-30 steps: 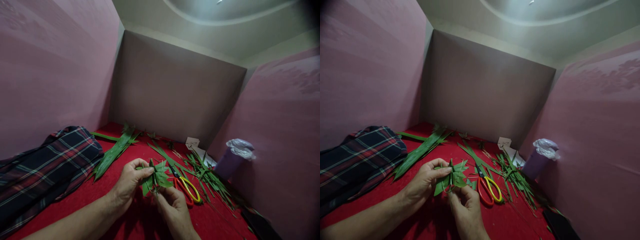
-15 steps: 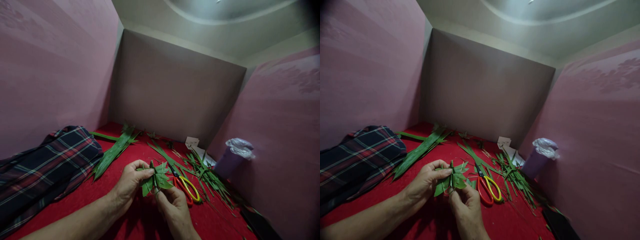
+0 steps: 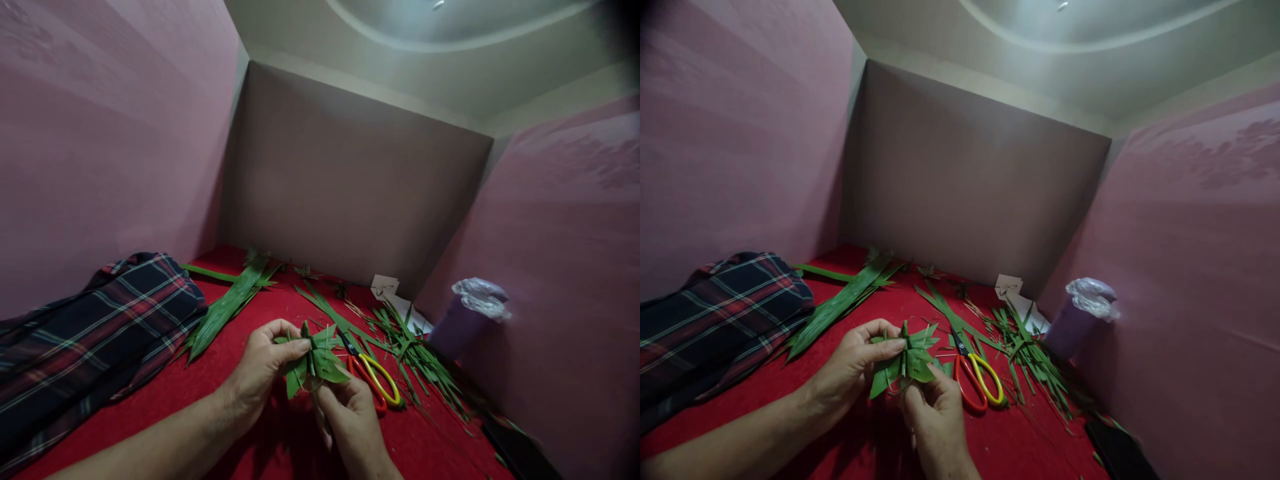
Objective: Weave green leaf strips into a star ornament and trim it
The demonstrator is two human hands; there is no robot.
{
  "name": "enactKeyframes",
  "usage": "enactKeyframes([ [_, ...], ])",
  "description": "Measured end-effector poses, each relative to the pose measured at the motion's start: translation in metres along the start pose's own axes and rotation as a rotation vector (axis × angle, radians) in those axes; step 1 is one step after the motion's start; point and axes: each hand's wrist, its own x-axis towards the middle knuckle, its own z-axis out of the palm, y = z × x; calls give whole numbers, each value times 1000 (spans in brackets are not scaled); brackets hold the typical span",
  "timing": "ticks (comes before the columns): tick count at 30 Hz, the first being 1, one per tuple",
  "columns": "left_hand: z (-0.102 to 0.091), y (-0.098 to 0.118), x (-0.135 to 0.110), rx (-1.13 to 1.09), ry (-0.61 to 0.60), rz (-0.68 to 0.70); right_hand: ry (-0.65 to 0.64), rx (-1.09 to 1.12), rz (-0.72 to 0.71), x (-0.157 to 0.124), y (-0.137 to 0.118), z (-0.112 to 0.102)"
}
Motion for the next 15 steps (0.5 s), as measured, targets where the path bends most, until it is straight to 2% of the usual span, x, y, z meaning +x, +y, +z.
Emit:
enactKeyframes([
  [6, 0, 0, 0, 18, -1, 6, -24, 25, -1, 1, 0, 0],
  [10, 0, 0, -1, 22, -1, 12, -20, -54, -1, 0, -1, -1],
  [15, 1, 3, -3, 41, -1, 31, 7, -67, 57, -2, -11, 2],
])
